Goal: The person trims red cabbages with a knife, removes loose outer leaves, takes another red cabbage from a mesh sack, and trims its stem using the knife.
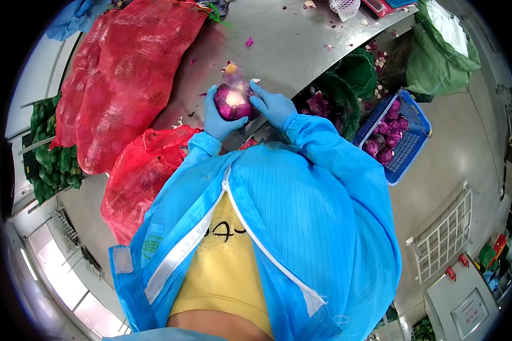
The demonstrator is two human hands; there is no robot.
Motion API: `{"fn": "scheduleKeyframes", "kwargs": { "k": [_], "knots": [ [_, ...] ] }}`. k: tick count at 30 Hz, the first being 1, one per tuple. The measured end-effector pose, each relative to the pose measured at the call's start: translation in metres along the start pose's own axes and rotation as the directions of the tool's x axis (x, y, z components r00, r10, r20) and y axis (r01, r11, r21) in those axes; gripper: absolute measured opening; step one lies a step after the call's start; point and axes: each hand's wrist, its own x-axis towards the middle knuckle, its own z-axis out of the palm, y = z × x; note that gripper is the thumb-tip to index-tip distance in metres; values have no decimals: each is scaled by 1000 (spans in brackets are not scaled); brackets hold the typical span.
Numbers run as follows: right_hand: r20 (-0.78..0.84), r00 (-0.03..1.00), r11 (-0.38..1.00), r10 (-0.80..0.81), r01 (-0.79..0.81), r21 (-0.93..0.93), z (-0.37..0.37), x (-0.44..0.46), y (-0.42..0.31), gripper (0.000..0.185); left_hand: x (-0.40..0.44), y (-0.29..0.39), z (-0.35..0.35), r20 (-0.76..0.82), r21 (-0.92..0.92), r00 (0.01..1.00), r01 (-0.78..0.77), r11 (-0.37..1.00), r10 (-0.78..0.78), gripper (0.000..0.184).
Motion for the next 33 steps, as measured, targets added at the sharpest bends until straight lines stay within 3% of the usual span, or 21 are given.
{"fn": "scheduleKeyframes", "kwargs": {
  "k": [1,2,4,6,10,12,14,17,19,21,26,33],
  "knots": [
    [-3,1000,1000,0,0,-1,0,0,-1,57,0,3,-1,-24,174,999,-42,984,47,122],
    [-19,1000,1000,-2,2,-8,-1,-1,-3,57,1,6,-1,-23,174,998,-46,984,51,122],
    [-30,1000,1000,0,-1,-12,-2,-3,-10,56,0,17,-3,2,26,994,112,993,-112,123],
    [2,998,992,63,-62,-113,-9,-2,-18,55,1,17,-2,16,47,991,129,991,-130,124],
    [-20,991,987,134,-135,-87,-8,1,-21,52,2,18,1,9,112,990,137,984,-139,124],
    [-142,963,924,229,-169,344,6,13,-3,50,-2,17,1,9,143,997,80,987,-82,124],
    [-180,965,955,191,-141,261,9,18,4,50,-11,9,8,-60,185,993,-89,979,101,118],
    [-189,971,971,146,-104,215,23,19,4,51,-10,3,5,-74,64,997,-26,998,31,117],
    [-303,952,935,47,64,348,29,18,2,51,-8,0,6,-70,46,998,4,999,-1,117],
    [-288,958,939,2,98,331,25,16,-1,54,-6,-4,5,-50,38,999,15,999,-13,118],
    [2,997,995,75,-75,-62,-10,-2,-30,59,-6,3,3,-29,36,999,27,999,-26,118],
    [-4,984,981,176,-176,-84,-8,-4,-35,55,-2,9,3,-25,98,999,29,995,-26,118]
  ]
}}
